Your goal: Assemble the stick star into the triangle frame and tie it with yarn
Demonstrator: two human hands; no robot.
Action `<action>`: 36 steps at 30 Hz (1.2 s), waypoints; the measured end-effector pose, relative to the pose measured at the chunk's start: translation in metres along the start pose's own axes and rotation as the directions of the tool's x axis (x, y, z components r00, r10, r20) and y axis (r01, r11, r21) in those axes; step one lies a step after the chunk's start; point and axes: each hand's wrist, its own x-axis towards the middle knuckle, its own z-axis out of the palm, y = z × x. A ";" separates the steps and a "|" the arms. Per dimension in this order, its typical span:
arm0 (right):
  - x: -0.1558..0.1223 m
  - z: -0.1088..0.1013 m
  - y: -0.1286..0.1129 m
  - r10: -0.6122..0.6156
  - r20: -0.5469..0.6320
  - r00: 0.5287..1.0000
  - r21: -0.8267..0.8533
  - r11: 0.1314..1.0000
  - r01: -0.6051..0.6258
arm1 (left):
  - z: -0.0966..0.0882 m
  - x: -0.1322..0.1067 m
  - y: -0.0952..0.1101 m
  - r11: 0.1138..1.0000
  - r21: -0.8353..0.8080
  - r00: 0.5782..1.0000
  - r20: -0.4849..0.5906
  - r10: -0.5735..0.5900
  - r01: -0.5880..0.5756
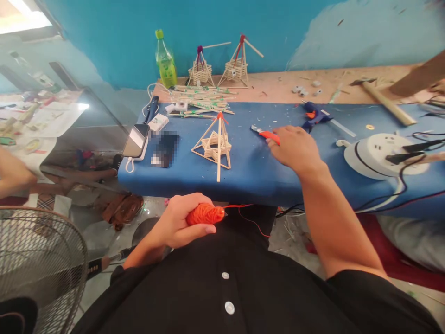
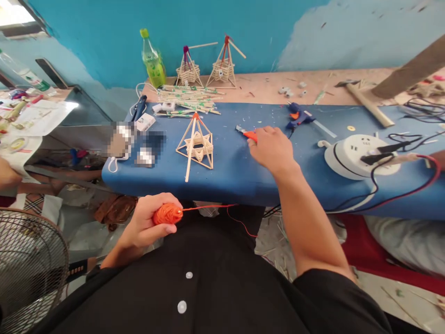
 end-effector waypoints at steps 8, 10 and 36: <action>0.015 0.013 0.006 0.137 -0.038 0.990 0.004 0.991 -0.137 | 0.015 -0.012 -0.014 0.987 -0.134 0.976 -0.190 -0.109 0.084; -0.010 0.009 0.010 0.139 -0.134 0.981 0.102 0.987 -0.125 | 0.019 -0.015 -0.018 0.974 -0.204 0.957 -0.248 -0.152 0.102; -0.224 0.013 -0.110 -0.506 0.225 0.832 0.454 0.810 0.370 | 0.079 -0.096 -0.042 0.836 -0.547 0.961 -0.252 -0.116 -0.042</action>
